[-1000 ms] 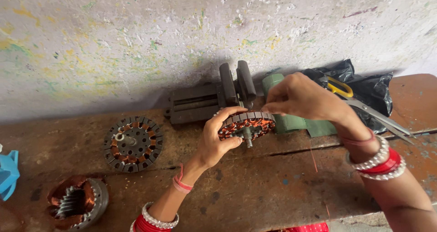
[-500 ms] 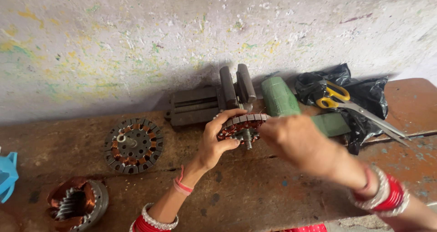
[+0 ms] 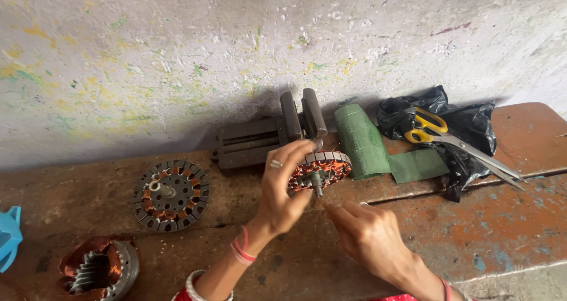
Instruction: The person winds copper wire around a motor stator held in a bench vise. They repeatedly pull wire from a green spool, wrap it into the stator slots, and adjust the coil with both hands. A pair of scissors is visible on the table but not used.
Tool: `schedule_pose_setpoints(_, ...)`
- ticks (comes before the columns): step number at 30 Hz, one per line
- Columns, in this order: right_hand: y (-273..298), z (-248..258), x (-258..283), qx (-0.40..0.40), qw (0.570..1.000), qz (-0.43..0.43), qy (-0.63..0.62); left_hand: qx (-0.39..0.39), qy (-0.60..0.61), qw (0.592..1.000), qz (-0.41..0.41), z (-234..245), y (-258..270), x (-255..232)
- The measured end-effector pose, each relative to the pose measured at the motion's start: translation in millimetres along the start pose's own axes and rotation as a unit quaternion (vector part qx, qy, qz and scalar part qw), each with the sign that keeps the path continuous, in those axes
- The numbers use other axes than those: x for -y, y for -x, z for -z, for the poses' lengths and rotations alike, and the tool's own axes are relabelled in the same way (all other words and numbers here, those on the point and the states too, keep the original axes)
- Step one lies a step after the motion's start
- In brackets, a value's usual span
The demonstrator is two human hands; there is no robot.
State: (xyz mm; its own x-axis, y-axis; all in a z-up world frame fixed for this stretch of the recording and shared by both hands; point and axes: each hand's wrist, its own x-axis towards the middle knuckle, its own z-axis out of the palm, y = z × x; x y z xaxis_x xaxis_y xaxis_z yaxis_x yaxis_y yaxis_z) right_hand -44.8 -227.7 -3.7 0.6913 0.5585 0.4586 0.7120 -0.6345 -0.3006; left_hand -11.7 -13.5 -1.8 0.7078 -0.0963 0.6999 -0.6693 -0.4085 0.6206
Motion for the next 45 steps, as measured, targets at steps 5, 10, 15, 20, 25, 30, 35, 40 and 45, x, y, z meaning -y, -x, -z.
schedule_pose_setpoints(5, 34.9, -2.6, 6.0, -0.074, 0.983, -0.143, -0.084, 0.025, -0.205, 0.968, -0.145, -13.2, 9.2, -3.5)
schedule_pose_setpoints(10, 61.0, 25.6, -30.2, -0.047, 0.892, -0.398, -0.209, -0.001, -0.224, 0.965, -0.135, -13.8, 11.4, 0.8)
schedule_pose_setpoints(15, 44.6, 67.7, -49.2, -0.14, 0.937, -0.317, -0.05, 0.02, -0.212, 0.971, -0.111, -18.1, 11.2, -8.3)
schedule_pose_setpoints(20, -21.3, 90.3, -40.0, -0.23, 0.972, -0.041, 0.033, -0.031, -0.168, 0.983, -0.064, -18.1, 10.0, -14.0)
schedule_pose_setpoints(25, -116.5, 73.9, -42.9, -0.165, 0.986, 0.012, 0.003, -0.077, -0.109, 0.991, 0.009, -16.1, 10.3, -20.1)
schedule_pose_setpoints(30, -147.3, 49.1, -46.1, -0.082, 0.992, -0.071, -0.066, -0.074, -0.095, 0.993, 0.014, -14.7, 10.5, -29.0)
schedule_pose_setpoints(35, -149.0, 23.2, -62.8, -0.023, 0.964, -0.082, -0.25, -0.076, -0.09, 0.993, 0.013, -16.1, 12.7, -29.6)
schedule_pose_setpoints(40, -149.9, 6.2, -78.3, -0.005, 0.935, -0.109, -0.338, -0.099, -0.091, 0.991, 0.009, -17.6, 13.7, -25.6)
schedule_pose_setpoints(45, -139.3, -6.6, -96.7, -0.031, 0.936, -0.13, -0.326, -0.107, -0.077, 0.99, 0.052, -19.4, 13.8, -19.2)
